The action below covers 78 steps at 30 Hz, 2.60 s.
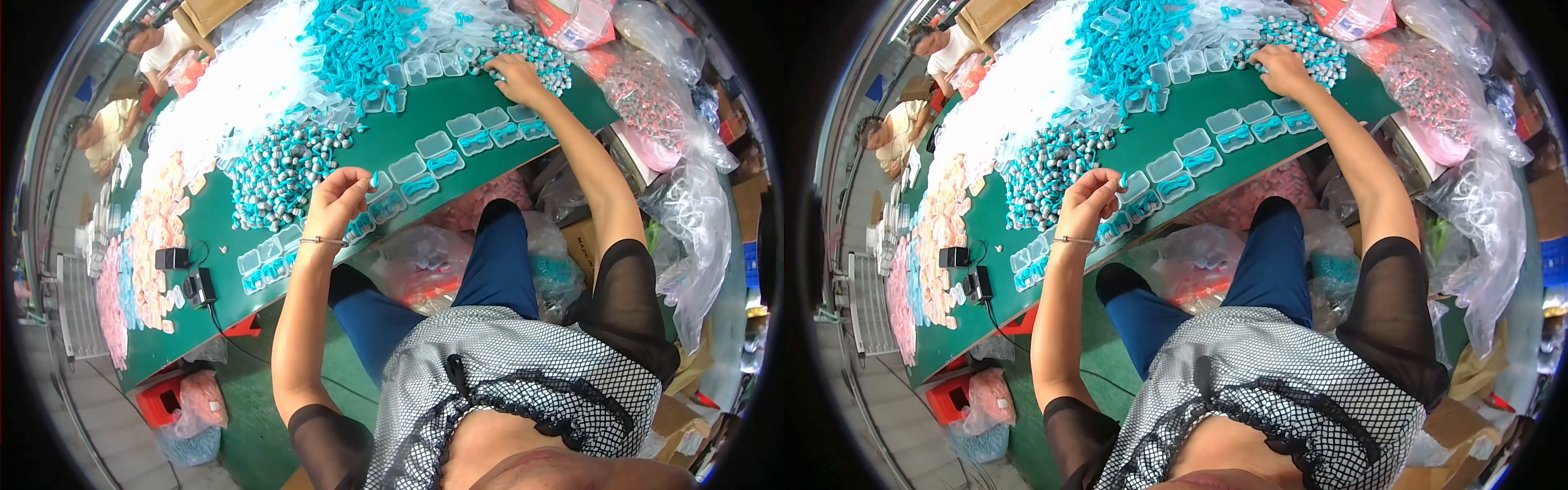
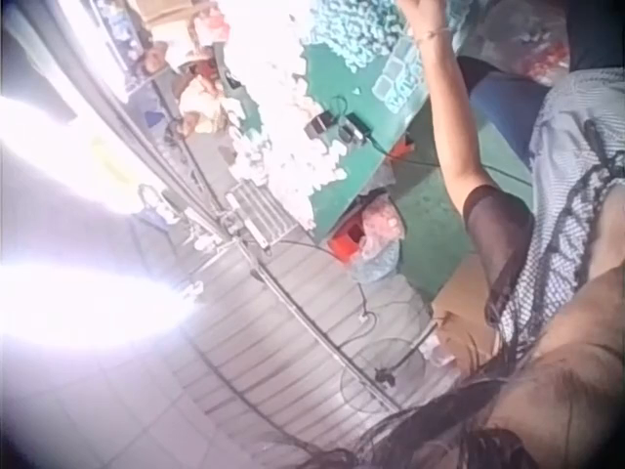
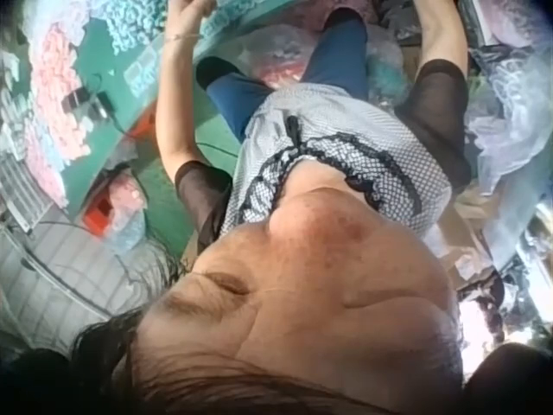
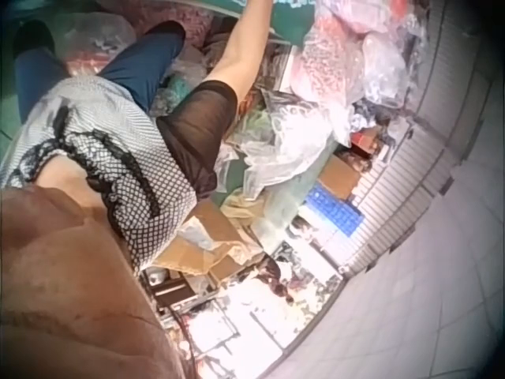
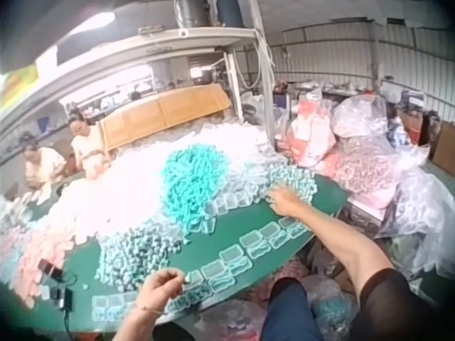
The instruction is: Sorting small colorful beads and items into small transparent plastic boxes.
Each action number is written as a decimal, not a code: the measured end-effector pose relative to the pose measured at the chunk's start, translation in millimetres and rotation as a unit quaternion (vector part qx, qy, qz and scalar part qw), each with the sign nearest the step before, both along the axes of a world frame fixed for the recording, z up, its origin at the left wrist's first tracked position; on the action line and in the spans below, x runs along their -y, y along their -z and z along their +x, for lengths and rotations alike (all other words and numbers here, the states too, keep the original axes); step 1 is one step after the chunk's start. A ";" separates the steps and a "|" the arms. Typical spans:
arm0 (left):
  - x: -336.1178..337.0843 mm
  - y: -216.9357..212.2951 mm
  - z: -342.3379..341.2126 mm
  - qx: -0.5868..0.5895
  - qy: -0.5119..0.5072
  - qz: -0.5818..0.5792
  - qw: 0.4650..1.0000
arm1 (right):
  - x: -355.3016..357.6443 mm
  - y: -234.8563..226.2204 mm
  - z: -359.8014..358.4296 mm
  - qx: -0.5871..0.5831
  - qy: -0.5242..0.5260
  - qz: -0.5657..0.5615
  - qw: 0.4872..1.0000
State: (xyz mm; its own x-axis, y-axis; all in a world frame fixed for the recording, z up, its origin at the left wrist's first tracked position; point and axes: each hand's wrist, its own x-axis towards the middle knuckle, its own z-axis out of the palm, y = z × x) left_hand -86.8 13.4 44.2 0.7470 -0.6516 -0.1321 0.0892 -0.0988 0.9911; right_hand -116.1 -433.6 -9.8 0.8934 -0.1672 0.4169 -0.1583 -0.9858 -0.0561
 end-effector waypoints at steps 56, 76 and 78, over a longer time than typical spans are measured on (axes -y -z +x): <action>26.5 26.1 -46.2 0.437 -0.064 0.148 0.885 | -152.3 -37.1 -51.0 0.068 -0.292 0.245 0.922; 44.4 42.7 -44.9 0.599 -0.070 0.220 0.767 | -224.5 -5.7 -85.8 0.095 -0.258 0.073 0.959; 45.3 41.4 -45.7 0.590 -0.080 0.226 0.771 | -225.2 -6.7 -86.5 0.110 -0.244 0.091 0.959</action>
State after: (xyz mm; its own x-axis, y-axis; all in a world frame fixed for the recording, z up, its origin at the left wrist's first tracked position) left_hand -132.6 -31.9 2.8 0.5859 -0.6259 0.5147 -0.8021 -0.5385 0.2582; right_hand -202.6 -208.4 -3.1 0.7777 0.1619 0.6075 0.3556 -0.9101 -0.2128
